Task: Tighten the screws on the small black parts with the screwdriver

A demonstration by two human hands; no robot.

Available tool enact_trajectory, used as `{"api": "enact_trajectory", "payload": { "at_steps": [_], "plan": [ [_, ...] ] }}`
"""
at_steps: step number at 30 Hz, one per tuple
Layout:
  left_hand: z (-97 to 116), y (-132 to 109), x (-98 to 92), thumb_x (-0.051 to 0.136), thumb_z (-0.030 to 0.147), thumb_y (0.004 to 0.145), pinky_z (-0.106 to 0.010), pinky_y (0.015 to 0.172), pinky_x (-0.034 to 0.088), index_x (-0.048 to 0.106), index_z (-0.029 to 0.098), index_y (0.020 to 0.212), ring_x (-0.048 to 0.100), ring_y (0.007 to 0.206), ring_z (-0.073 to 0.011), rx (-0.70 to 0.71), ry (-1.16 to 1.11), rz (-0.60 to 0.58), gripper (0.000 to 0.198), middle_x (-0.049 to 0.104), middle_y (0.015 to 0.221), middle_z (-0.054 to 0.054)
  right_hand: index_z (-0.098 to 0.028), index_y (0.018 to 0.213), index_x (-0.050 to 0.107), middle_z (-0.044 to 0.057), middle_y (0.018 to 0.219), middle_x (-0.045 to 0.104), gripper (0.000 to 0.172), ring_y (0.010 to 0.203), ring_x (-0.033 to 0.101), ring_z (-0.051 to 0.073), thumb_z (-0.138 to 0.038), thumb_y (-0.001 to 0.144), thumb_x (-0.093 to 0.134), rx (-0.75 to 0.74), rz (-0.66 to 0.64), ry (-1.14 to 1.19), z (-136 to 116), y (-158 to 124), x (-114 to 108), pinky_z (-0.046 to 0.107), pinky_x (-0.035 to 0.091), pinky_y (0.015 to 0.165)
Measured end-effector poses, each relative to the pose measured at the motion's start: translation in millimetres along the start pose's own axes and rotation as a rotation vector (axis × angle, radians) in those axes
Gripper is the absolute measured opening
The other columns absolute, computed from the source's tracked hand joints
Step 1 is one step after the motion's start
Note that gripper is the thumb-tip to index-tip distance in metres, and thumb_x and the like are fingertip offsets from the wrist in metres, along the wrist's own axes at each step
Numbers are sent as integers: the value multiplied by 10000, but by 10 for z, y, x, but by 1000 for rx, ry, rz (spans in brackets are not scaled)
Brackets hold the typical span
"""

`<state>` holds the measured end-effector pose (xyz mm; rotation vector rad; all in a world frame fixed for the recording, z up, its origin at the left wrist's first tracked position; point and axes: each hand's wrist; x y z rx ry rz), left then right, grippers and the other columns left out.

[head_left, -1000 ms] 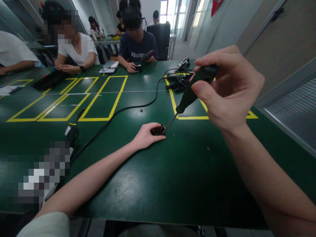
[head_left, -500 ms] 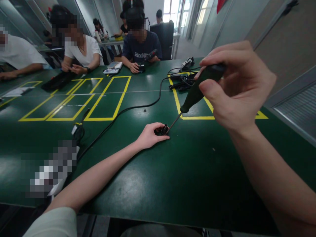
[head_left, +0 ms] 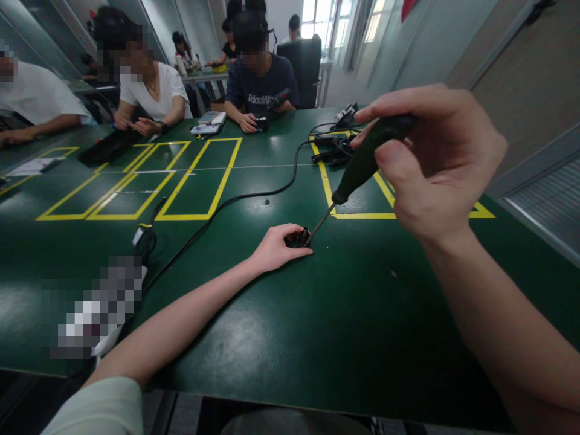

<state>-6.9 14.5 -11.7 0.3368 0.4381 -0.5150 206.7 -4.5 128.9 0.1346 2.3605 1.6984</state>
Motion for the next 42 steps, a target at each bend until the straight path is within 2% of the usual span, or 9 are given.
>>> {"api": "enact_trajectory", "payload": {
  "at_steps": [3, 6, 11, 16, 20, 26, 31, 36, 42],
  "plan": [
    [13, 3, -1, 885, 331, 759, -340, 840, 540, 776, 157, 1034, 696, 887, -212, -6, 2, 4, 343, 773, 953, -60, -312, 1182, 767, 45, 1101, 681, 299, 1049, 659, 178, -292, 884, 747, 4, 13, -85, -39, 8, -15, 246, 606, 707],
    [33, 0, -7, 886, 337, 758, -341, 842, 539, 777, 155, 1041, 697, 887, -214, -14, 12, -3, 354, 772, 953, -60, -328, 1208, 764, 44, 1067, 659, 323, 1007, 655, 152, -244, 899, 721, 43, 24, -102, -70, 2, -3, 201, 581, 654],
    [34, -7, -14, 866, 316, 783, -338, 834, 538, 777, 151, 1047, 695, 874, -207, -9, 2, 0, 324, 770, 953, -63, -288, 1293, 690, 35, 1126, 699, 360, 1047, 707, 170, -236, 937, 668, 58, -14, 54, -53, -23, 46, 290, 642, 843],
    [20, -7, -15, 866, 319, 786, -343, 840, 538, 777, 160, 1053, 695, 880, -209, 0, -8, -7, 323, 769, 961, -60, -259, 1183, 702, 34, 1103, 731, 268, 947, 717, 150, -268, 916, 715, 36, 9, 115, -32, -12, 54, 275, 642, 783],
    [11, -6, -14, 866, 326, 787, -345, 840, 537, 776, 153, 1056, 693, 880, -211, 2, -9, -5, 332, 770, 964, -64, -268, 1141, 741, 30, 1131, 696, 307, 1029, 679, 148, -249, 841, 800, -6, 19, 17, -62, 16, 13, 230, 631, 763],
    [-10, -6, -12, 860, 338, 790, -335, 833, 533, 774, 151, 1048, 692, 884, -209, 0, -2, -1, 330, 772, 966, -64, -293, 1248, 684, -54, 1143, 718, 280, 1067, 714, 99, -283, 968, 672, 68, -75, 4, -104, 2, -20, 258, 644, 916],
    [0, -11, -15, 863, 330, 788, -335, 831, 535, 775, 150, 1045, 696, 885, -211, -1, -9, -4, 326, 775, 969, -66, -289, 1243, 670, -53, 1121, 724, 256, 989, 753, 107, -304, 988, 651, 75, -78, 135, -84, -20, -2, 319, 664, 903],
    [-2, -12, -14, 862, 335, 791, -333, 825, 538, 774, 148, 1051, 696, 881, -208, 5, -6, 0, 332, 779, 973, -69, -278, 1200, 688, -48, 1146, 678, 345, 1100, 698, 128, -347, 875, 782, -14, -65, -49, -63, 15, -38, 305, 627, 912],
    [-23, -7, -21, 868, 332, 786, -331, 827, 535, 779, 150, 1044, 697, 888, -209, 11, 7, 1, 328, 780, 988, -70, -310, 1248, 701, -41, 1158, 685, 306, 1140, 688, 126, -293, 943, 704, -2, -92, -100, -63, 35, -65, 242, 628, 884]
  ]
}}
Point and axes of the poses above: each hand's wrist, its own y-axis towards the middle knuckle, its own x-axis out of the palm, z = x × y
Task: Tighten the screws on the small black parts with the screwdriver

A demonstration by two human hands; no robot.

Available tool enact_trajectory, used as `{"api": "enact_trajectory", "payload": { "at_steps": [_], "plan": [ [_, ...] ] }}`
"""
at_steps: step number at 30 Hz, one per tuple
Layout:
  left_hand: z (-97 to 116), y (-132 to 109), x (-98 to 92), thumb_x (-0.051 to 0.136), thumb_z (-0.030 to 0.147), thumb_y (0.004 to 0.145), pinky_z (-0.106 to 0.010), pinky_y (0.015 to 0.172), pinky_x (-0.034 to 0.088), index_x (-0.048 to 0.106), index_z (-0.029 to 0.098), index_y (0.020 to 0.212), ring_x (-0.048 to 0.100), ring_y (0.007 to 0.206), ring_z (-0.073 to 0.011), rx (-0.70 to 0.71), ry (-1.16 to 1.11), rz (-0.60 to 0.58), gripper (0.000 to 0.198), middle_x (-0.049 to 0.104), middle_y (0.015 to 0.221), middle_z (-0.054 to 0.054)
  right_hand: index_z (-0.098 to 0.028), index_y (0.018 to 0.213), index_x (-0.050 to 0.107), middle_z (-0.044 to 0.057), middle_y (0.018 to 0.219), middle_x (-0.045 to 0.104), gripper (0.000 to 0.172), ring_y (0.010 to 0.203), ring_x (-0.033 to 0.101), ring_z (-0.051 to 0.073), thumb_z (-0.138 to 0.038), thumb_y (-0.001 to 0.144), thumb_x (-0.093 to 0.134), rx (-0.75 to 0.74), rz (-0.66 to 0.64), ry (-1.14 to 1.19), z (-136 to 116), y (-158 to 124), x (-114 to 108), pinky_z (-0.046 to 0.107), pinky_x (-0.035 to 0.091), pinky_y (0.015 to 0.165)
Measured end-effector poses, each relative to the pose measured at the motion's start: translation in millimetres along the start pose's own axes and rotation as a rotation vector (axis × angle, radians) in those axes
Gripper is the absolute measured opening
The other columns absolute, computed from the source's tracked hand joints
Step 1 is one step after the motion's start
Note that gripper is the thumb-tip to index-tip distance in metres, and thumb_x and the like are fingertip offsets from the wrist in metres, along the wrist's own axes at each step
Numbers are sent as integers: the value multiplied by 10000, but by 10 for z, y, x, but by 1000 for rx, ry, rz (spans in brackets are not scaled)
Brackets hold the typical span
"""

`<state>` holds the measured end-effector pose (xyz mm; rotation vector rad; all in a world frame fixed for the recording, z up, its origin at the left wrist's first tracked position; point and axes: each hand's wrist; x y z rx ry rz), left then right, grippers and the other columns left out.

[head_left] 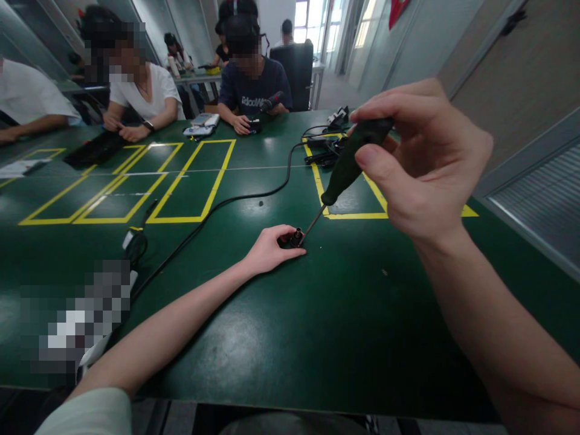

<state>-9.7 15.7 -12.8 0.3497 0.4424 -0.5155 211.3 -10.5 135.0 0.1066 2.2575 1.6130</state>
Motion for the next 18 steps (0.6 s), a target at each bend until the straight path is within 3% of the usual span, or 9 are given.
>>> {"api": "enact_trajectory", "payload": {
  "at_steps": [3, 6, 10, 14, 18],
  "plan": [
    [12, 3, -5, 868, 333, 786, -333, 824, 535, 778, 147, 1035, 697, 882, -208, -3, 5, 0, 323, 780, 984, -70, -318, 1314, 660, -34, 1206, 719, 350, 1123, 723, 144, -277, 967, 678, 43, -40, 135, -13, -11, 24, 335, 658, 957],
    [29, 3, -9, 869, 327, 786, -334, 825, 533, 777, 145, 1039, 695, 875, -207, -5, 7, -3, 325, 779, 980, -68, -305, 1263, 677, -37, 1165, 750, 277, 1042, 748, 133, -317, 987, 657, 72, -4, 226, -22, -19, 43, 362, 670, 945],
    [28, 2, -3, 868, 327, 788, -336, 836, 535, 778, 150, 1044, 698, 879, -207, -5, 9, -4, 324, 777, 972, -62, -315, 1237, 697, -54, 1143, 728, 315, 1055, 717, 111, -352, 925, 731, 27, 12, 87, -26, -15, 30, 266, 644, 877],
    [16, 5, 4, 864, 329, 791, -340, 843, 537, 775, 152, 1050, 702, 892, -212, -5, 12, -2, 326, 778, 975, -65, -344, 1236, 724, -37, 1136, 683, 346, 1069, 692, 107, -255, 902, 746, 20, 24, 17, -35, -9, 17, 195, 621, 773],
    [21, 7, -1, 860, 350, 791, -351, 844, 542, 773, 155, 1048, 701, 891, -216, -6, 10, -4, 334, 780, 968, -66, -356, 1340, 680, -33, 1157, 725, 386, 1078, 722, 128, -259, 967, 660, 19, -18, 111, -34, -24, 33, 290, 658, 883]
  ]
}}
Point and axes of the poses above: each hand's wrist, its own y-axis towards the middle knuckle, its own x-axis out of the palm, z = x × y
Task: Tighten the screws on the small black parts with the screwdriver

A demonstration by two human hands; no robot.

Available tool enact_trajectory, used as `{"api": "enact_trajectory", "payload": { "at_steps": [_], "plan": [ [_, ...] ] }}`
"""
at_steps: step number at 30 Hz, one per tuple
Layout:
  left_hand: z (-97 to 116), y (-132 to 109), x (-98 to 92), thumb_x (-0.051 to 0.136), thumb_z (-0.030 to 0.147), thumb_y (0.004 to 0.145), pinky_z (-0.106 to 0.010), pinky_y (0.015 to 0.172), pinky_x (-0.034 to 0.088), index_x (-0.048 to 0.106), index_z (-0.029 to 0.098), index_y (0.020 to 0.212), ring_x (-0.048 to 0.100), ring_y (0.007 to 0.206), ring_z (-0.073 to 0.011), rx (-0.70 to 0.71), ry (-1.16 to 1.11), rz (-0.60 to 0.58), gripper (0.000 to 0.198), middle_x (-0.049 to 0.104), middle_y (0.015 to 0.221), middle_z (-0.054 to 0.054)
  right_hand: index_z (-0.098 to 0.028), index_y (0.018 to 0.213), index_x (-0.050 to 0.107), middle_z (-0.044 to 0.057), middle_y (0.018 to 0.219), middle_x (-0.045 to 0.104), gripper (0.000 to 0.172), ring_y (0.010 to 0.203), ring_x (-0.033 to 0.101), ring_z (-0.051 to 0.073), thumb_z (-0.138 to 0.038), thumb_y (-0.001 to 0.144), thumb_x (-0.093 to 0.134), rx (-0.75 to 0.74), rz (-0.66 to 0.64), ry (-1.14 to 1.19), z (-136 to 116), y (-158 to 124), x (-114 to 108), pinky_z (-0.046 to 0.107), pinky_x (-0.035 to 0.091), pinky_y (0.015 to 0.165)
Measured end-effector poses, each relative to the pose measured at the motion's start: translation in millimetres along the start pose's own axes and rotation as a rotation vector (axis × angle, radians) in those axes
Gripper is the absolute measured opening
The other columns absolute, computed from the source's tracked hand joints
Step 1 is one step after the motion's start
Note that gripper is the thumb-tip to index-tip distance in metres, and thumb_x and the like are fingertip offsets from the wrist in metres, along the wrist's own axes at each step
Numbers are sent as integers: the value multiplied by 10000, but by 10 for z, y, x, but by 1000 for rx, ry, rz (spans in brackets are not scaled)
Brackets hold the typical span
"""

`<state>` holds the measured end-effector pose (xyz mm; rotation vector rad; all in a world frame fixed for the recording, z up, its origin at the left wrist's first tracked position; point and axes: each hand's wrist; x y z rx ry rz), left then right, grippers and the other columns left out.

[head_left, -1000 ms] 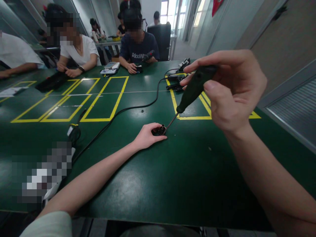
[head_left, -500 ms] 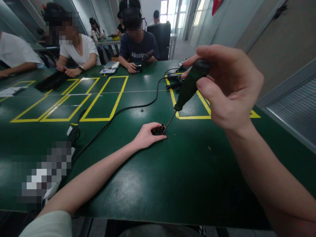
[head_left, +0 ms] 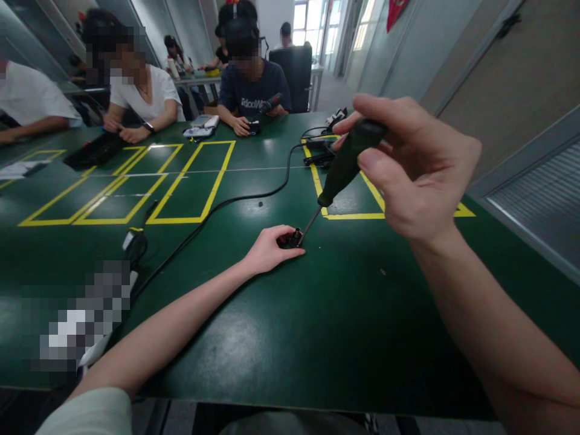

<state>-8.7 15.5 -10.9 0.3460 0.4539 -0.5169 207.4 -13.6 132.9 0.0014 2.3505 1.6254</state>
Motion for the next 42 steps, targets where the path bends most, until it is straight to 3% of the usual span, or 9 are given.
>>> {"api": "enact_trajectory", "payload": {
  "at_steps": [6, 13, 16, 19, 22, 28, 34, 38, 42],
  "plan": [
    [2, -2, 4, 863, 344, 786, -347, 853, 539, 770, 154, 1044, 694, 891, -212, -7, -9, 1, 334, 774, 965, -63, -326, 1263, 692, -44, 1143, 720, 300, 1039, 721, 119, -366, 967, 674, -4, 4, -11, -1, -14, 4, 306, 663, 890],
    [7, 0, 4, 863, 350, 782, -348, 849, 536, 772, 154, 1048, 691, 886, -211, -11, -23, -1, 343, 775, 970, -64, -399, 1277, 719, -15, 1076, 628, 406, 1065, 641, 117, -244, 902, 730, -56, 57, -128, 5, 17, -5, 190, 606, 743],
    [16, -2, 2, 864, 350, 781, -350, 844, 539, 773, 155, 1042, 692, 883, -214, -14, -25, 0, 338, 779, 973, -67, -408, 1364, 650, -24, 1156, 656, 467, 1102, 679, 138, -243, 929, 692, 23, 20, 9, 1, 3, 26, 258, 645, 852],
    [23, -4, -1, 864, 340, 783, -350, 847, 540, 774, 153, 1042, 694, 889, -215, -12, -18, -1, 331, 780, 974, -69, -356, 1328, 647, -24, 1194, 702, 359, 1083, 712, 143, -303, 973, 658, 65, 15, 87, -10, -20, 55, 328, 652, 944],
    [25, -5, -4, 861, 333, 790, -346, 847, 539, 775, 148, 1045, 697, 893, -214, -13, -15, -4, 327, 780, 974, -69, -317, 1262, 677, -8, 1203, 707, 293, 1032, 711, 137, -341, 970, 668, 55, 34, 42, -10, -27, 55, 323, 656, 916],
    [8, 0, -1, 864, 339, 788, -341, 845, 538, 772, 150, 1050, 698, 890, -210, -12, -4, -3, 336, 780, 970, -63, -366, 1256, 727, -10, 1173, 646, 375, 1147, 651, 133, -225, 910, 706, -28, 98, -109, 16, -13, 27, 192, 634, 790],
    [14, 5, 5, 863, 336, 786, -345, 851, 538, 775, 150, 1039, 698, 891, -212, -19, -16, -6, 326, 780, 974, -64, -392, 1372, 648, -39, 1212, 715, 412, 1117, 717, 161, -304, 970, 647, 10, 57, 67, 27, -19, 53, 356, 663, 963],
    [21, 1, 2, 862, 337, 786, -352, 859, 541, 775, 150, 1045, 699, 894, -215, -20, -22, -2, 331, 782, 975, -68, -357, 1257, 728, -27, 1203, 722, 332, 1122, 705, 158, -304, 931, 702, -12, 68, -20, 4, 1, 47, 304, 659, 908],
    [22, -1, -5, 861, 348, 787, -363, 869, 546, 774, 155, 1044, 699, 897, -217, -22, -17, -3, 333, 783, 978, -68, -400, 1238, 735, -32, 1172, 657, 399, 1136, 661, 124, -224, 880, 745, -4, 97, -113, -22, 12, 37, 184, 622, 768]
  ]
}}
Point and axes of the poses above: each hand's wrist, its own y-axis towards the middle knuckle, its own x-axis out of the palm, z = x × y
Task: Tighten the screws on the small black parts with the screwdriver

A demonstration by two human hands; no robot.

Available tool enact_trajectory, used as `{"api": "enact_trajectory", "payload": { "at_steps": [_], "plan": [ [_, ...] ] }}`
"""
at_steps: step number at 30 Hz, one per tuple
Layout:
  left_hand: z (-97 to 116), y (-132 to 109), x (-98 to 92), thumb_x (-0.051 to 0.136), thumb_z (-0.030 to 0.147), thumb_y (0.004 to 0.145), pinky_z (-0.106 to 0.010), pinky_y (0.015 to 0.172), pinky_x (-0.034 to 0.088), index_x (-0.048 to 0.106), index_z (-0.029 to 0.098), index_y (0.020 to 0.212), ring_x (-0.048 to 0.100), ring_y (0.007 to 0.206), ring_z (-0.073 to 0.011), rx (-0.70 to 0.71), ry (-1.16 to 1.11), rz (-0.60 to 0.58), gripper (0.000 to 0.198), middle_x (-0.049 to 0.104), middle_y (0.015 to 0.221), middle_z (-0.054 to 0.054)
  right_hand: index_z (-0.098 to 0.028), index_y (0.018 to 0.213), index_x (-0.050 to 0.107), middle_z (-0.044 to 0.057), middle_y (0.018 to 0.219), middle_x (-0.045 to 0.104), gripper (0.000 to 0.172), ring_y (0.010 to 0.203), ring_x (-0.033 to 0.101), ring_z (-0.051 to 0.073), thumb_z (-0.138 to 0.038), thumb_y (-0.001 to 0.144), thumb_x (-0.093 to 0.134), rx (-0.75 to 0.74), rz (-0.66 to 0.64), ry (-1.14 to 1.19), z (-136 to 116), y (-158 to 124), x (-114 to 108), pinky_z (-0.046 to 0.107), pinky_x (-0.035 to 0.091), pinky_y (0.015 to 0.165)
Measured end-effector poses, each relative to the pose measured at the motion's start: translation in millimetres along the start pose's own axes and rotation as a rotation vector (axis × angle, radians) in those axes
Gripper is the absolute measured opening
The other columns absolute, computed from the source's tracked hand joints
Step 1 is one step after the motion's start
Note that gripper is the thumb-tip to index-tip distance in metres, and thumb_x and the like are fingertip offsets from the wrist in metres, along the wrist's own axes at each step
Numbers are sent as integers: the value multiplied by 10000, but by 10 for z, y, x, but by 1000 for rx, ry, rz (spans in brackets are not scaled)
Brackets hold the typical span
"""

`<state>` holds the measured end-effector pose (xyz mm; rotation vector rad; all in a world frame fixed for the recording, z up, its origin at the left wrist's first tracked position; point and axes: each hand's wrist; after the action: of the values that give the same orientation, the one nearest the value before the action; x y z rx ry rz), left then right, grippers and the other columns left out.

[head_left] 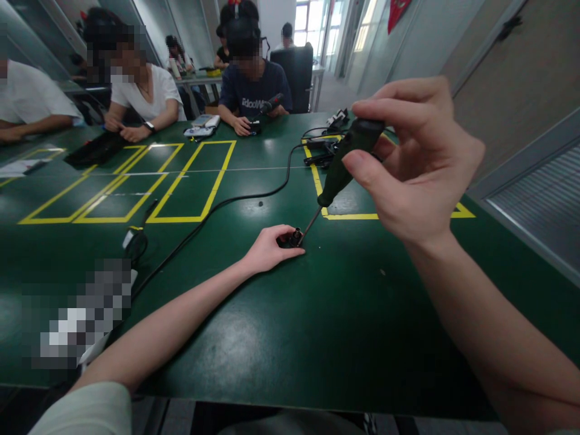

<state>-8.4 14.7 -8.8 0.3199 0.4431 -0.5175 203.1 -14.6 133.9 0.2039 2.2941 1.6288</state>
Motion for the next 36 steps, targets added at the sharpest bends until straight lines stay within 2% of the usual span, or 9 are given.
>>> {"api": "enact_trajectory", "payload": {
  "at_steps": [4, 7, 9, 13, 18, 22, 26, 32, 36],
  "plan": [
    [-4, 0, 1, 859, 351, 787, -363, 872, 547, 772, 152, 1042, 701, 904, -218, 2, -12, -1, 334, 783, 982, -72, -402, 1334, 681, -44, 1166, 710, 463, 1096, 703, 129, -196, 919, 668, 64, -36, 129, -18, -14, 12, 270, 642, 912],
    [-3, 0, 6, 863, 340, 782, -357, 867, 543, 771, 150, 1048, 698, 897, -214, 0, -11, 4, 340, 783, 981, -71, -328, 1288, 718, -13, 1190, 734, 388, 1073, 724, 151, -192, 932, 641, 99, -37, 173, -39, -23, 23, 339, 643, 975],
    [1, 0, 6, 865, 340, 780, -356, 861, 541, 771, 149, 1046, 695, 888, -212, -2, -2, 6, 341, 782, 975, -69, -307, 1238, 742, 0, 1196, 712, 354, 1065, 711, 148, -206, 902, 697, 100, -25, 149, -48, -23, 25, 317, 652, 933],
    [6, 1, 4, 863, 352, 783, -354, 853, 542, 768, 150, 1042, 695, 885, -213, -6, 6, -1, 341, 782, 969, -69, -360, 1224, 743, -18, 1205, 646, 403, 1116, 669, 133, -209, 851, 767, 82, 10, 78, -36, -24, 35, 232, 649, 831],
    [-21, 9, 6, 863, 339, 783, -347, 853, 538, 768, 155, 1047, 698, 890, -211, 7, 2, -2, 336, 781, 972, -62, -359, 1318, 678, -29, 1178, 735, 426, 1130, 718, 162, -254, 908, 713, 78, -20, 185, -20, -27, 57, 330, 657, 955],
    [-22, 7, 8, 872, 330, 772, -341, 847, 533, 771, 153, 1048, 695, 886, -210, 4, -9, 4, 343, 778, 967, -59, -314, 1231, 715, -21, 1186, 723, 322, 1052, 715, 149, -267, 912, 708, 94, -16, 153, -48, -22, 43, 326, 663, 911],
    [3, 0, 23, 871, 329, 778, -341, 853, 534, 773, 152, 1045, 695, 892, -208, -5, -10, 2, 335, 775, 970, -60, -333, 1251, 726, -22, 1211, 670, 415, 1072, 679, 138, -222, 852, 763, 93, -11, 68, -31, -32, 36, 274, 642, 901],
    [-3, 4, 36, 871, 324, 781, -348, 863, 535, 771, 153, 1046, 694, 897, -209, -10, 0, -9, 331, 779, 993, -70, -365, 1316, 704, -17, 1191, 732, 388, 1090, 703, 170, -314, 932, 694, 110, -29, 162, 23, -47, 38, 359, 649, 969],
    [-19, 1, 40, 872, 318, 781, -337, 847, 529, 773, 149, 1044, 690, 887, -206, -2, -14, -5, 328, 773, 976, -64, -383, 1326, 704, -19, 1266, 652, 439, 1197, 628, 157, -306, 896, 740, 42, -37, 7, 13, -36, -5, 219, 625, 831]
  ]
}}
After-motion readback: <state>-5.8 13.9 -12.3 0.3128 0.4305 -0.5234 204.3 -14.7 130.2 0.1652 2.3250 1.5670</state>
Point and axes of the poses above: each hand's wrist, its own y-axis towards the middle knuckle, its own x-axis out of the palm, z = x × y
